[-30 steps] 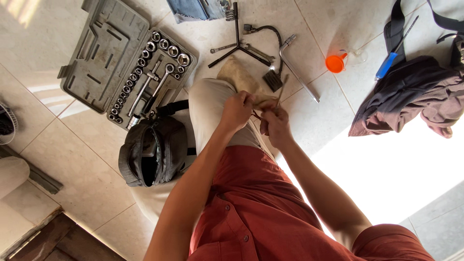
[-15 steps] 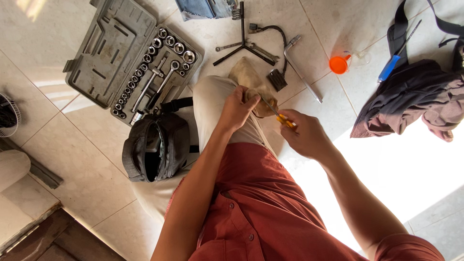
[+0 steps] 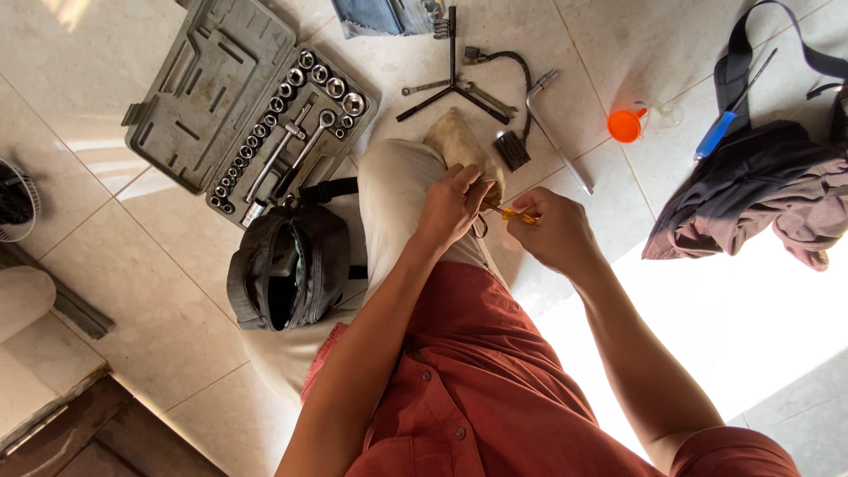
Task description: The person organizes various sockets and wrenches from a tool case, places them into a small black bag, and then uses a socket wrench to work on the wiring and engine components of a motorcycle.
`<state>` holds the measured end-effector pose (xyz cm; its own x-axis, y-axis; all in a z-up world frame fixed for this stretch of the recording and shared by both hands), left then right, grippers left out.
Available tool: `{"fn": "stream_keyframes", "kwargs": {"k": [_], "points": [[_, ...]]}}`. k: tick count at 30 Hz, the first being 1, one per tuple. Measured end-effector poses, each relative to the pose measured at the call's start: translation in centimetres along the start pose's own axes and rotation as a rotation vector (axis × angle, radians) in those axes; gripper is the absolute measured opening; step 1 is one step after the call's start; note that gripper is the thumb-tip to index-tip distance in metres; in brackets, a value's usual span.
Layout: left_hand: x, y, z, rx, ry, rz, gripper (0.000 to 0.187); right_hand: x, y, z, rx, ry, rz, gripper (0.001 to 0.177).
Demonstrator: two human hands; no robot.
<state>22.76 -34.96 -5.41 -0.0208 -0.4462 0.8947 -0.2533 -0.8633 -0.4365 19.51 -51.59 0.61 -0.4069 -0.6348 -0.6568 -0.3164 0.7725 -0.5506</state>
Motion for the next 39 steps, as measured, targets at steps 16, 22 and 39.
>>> {"fn": "stream_keyframes", "kwargs": {"k": [16, 22, 39], "points": [[-0.4, 1.7, -0.5, -0.048, 0.095, 0.179, 0.015, -2.5, -0.1, 0.1, 0.072, -0.031, -0.086, 0.029], [-2.0, -0.2, -0.3, 0.096, -0.162, -0.246, 0.016, 0.3, 2.2, 4.7, -0.166, -0.009, 0.375, 0.027], [-1.2, 3.6, -0.3, -0.418, 0.0, 0.435, 0.016, 12.1, 8.9, 25.3, 0.13, -0.321, -0.637, 0.015]]}}
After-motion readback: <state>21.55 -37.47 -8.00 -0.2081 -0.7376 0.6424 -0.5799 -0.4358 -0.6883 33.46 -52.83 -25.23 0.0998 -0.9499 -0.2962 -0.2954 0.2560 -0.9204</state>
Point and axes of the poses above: each hand's wrist, its own z-axis towards the middle knuckle, its own y-axis out of the palm, x = y × z, the point moved 7 cm from there along z, towards the middle knuckle, and after that the axes turned 4 degrees about z, right-handed, at the moved point
